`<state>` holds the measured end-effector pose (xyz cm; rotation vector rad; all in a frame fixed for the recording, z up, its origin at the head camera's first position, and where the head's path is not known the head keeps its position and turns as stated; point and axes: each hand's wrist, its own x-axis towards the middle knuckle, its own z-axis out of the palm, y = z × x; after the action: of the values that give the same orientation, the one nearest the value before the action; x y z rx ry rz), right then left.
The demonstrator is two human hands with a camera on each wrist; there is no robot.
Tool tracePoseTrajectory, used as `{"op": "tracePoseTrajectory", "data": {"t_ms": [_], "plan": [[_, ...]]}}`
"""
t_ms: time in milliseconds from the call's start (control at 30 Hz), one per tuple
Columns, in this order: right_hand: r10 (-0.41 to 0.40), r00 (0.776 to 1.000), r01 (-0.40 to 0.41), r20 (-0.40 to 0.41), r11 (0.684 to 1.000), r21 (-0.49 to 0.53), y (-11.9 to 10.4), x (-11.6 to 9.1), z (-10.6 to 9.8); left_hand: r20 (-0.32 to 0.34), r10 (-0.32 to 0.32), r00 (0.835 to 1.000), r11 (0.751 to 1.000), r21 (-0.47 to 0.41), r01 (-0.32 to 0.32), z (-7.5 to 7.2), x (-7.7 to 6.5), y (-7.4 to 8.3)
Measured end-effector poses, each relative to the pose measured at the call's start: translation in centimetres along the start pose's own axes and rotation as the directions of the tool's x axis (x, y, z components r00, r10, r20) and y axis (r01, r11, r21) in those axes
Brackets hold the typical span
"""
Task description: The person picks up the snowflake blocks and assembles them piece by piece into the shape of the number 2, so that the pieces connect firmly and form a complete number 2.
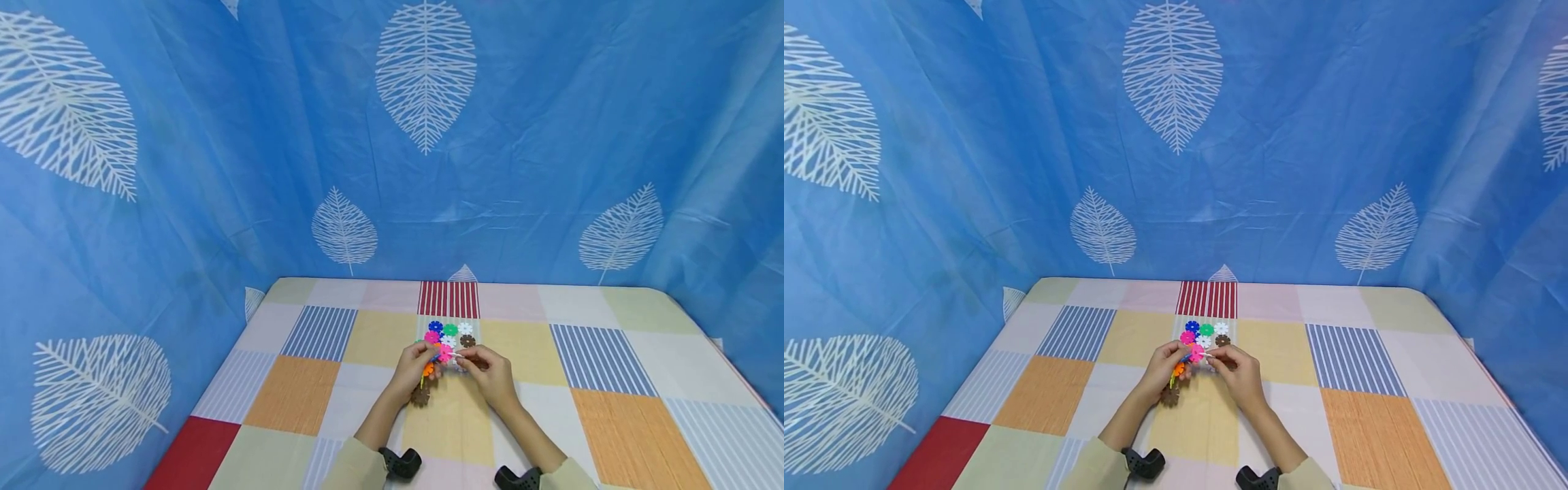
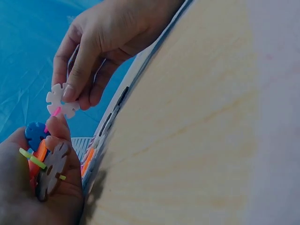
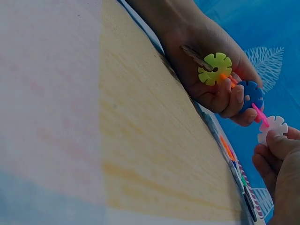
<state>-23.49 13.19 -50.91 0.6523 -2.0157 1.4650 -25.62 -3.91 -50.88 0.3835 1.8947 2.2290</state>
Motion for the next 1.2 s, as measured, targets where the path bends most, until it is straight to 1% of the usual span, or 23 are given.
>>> {"op": "tracePoseTrajectory", "data": {"t_ms": [67, 167, 233, 333, 467, 533, 600, 700, 767, 867, 933, 1000, 1067, 1133, 1200], "plan": [[-0.017, 1.000, 0.017, -0.009, 1.000, -0.005, 0.9, -0.1, 0.2, -0.006, -0.003, 1.000, 1.000, -0.014, 0.003, -0.2, 0.3, -0.7], [-0.038, 0.999, 0.037, -0.037, 0.998, -0.041, 2.2, -0.4, 0.4, -0.032, -0.014, 0.999, 0.999, -0.044, 0.013, -0.3, 0.9, -1.7], [-0.031, 0.998, 0.027, -0.058, 0.997, -0.068, 2.9, -0.5, 0.4, -0.051, -0.021, 0.998, 0.998, -0.063, 0.017, -0.3, 1.0, -2.0], [-0.022, 0.997, 0.013, -0.076, 0.993, -0.113, 3.1, -0.6, 0.3, -0.081, -0.035, 0.996, 0.996, -0.084, 0.028, -0.2, 1.1, -2.1], [0.006, 0.990, -0.030, -0.140, 0.986, -0.163, 3.2, -0.5, 0.0, -0.146, -0.072, 0.987, 0.985, -0.168, 0.047, -0.4, 1.2, -2.0], [0.037, 0.985, -0.067, -0.167, 0.982, -0.174, 3.3, -0.4, -0.1, -0.176, -0.091, 0.980, 0.977, -0.208, 0.053, -0.5, 1.3, -1.9], [0.074, 0.982, -0.106, -0.172, 0.977, -0.187, 3.3, -0.4, -0.1, -0.189, -0.096, 0.977, 0.974, -0.220, 0.053, -0.7, 1.3, -1.9], [0.122, 0.983, -0.154, -0.139, 0.956, -0.249, 3.4, -0.4, -0.1, -0.197, -0.098, 0.975, 0.976, -0.209, 0.055, -0.8, 1.4, -1.8], [0.139, 0.984, -0.169, -0.115, 0.931, -0.324, 3.6, -0.4, -0.2, -0.207, -0.095, 0.974, 0.977, -0.205, 0.052, -0.8, 1.4, -1.7], [0.142, 0.986, -0.164, -0.082, 0.882, -0.442, 3.8, -0.3, -0.1, -0.225, -0.082, 0.971, 0.980, -0.194, 0.038, -1.0, 1.3, -1.6], [0.129, 0.990, -0.138, -0.053, 0.863, -0.487, 4.0, -0.1, 0.1, -0.234, -0.056, 0.970, 0.984, -0.179, 0.014, -1.1, 1.2, -1.6], [0.106, 0.994, -0.096, -0.009, 0.860, -0.502, 4.1, 0.2, 0.4, -0.244, -0.027, 0.969, 0.987, -0.162, -0.014, -1.3, 1.2, -1.6], [0.090, 0.994, -0.052, 0.055, 0.872, -0.487, 4.2, 0.5, 0.7, -0.248, -0.007, 0.969, 0.986, -0.161, -0.034, -1.5, 1.2, -1.6], [0.084, 0.989, -0.019, 0.120, 0.883, -0.469, 4.2, 0.9, 1.1, -0.247, -0.006, 0.969, 0.985, -0.168, -0.037, -1.6, 1.2, -1.5], [0.088, 0.981, 0.002, 0.171, 0.883, -0.469, 4.3, 1.1, 1.4, -0.243, -0.016, 0.970, 0.984, -0.175, -0.027, -1.8, 1.3, -1.4]]}}
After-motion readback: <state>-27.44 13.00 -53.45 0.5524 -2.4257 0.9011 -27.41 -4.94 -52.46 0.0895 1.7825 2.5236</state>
